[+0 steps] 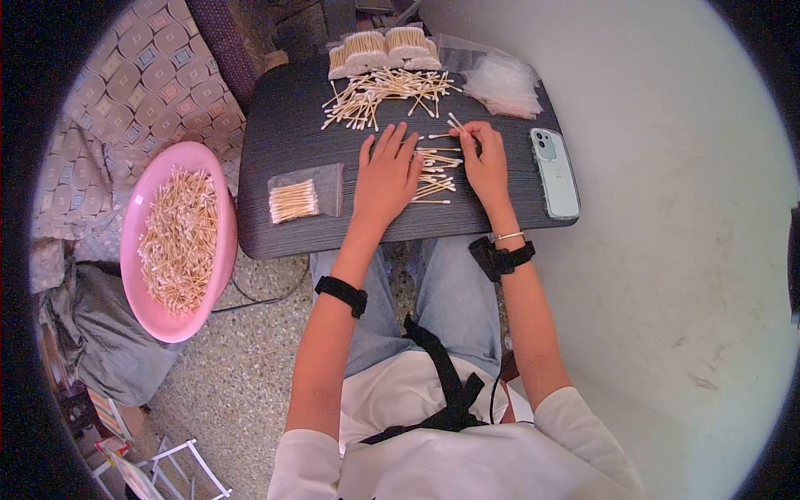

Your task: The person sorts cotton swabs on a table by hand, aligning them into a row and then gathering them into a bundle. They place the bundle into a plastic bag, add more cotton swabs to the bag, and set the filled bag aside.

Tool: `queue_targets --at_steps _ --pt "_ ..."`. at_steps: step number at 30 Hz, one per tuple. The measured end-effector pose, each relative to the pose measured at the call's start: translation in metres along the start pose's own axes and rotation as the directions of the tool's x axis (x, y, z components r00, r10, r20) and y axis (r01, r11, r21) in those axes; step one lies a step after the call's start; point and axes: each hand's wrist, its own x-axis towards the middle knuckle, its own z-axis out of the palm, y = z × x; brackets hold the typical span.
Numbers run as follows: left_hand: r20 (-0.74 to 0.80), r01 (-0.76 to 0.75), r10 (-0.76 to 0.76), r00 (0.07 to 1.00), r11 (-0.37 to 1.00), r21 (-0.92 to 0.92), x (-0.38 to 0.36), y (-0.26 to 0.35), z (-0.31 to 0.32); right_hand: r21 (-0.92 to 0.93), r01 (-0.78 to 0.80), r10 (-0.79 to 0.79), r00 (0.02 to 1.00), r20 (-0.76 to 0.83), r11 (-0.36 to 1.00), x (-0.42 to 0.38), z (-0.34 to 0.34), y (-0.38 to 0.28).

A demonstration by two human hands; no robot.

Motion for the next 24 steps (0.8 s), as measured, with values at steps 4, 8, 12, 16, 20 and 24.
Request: queue_targets --at_steps 4,8,12,16,20,24 --pt "-0.01 -0.01 0.01 1.0 1.0 0.001 -0.001 -0.001 0.001 -0.077 0.055 -0.051 0.998 0.046 0.996 -0.002 -0.001 -0.001" --pt "-0.008 -0.011 0.011 1.0 1.0 0.002 0.0 -0.001 0.001 0.021 0.039 -0.042 0.992 0.119 0.999 -0.001 -0.001 -0.001" --pt "-0.005 -0.016 0.016 1.0 1.0 0.009 -0.001 -0.001 0.001 0.216 -0.072 0.024 0.976 0.217 0.974 -0.001 -0.002 -0.008" --pt "0.011 -0.038 0.037 0.999 0.999 0.022 0.0 -0.002 0.0 0.22 -0.13 0.114 0.99 0.082 0.967 -0.001 -0.001 -0.006" --pt "0.03 -0.063 0.061 0.998 0.997 0.046 -0.001 0.0 -0.004 -0.023 -0.03 0.03 0.999 0.022 0.999 0.0 0.002 0.003" --pt "0.022 -0.025 0.026 0.999 0.999 -0.028 0.001 0.002 -0.007 -0.152 0.112 -0.1 0.992 0.079 0.982 0.002 0.006 0.001"
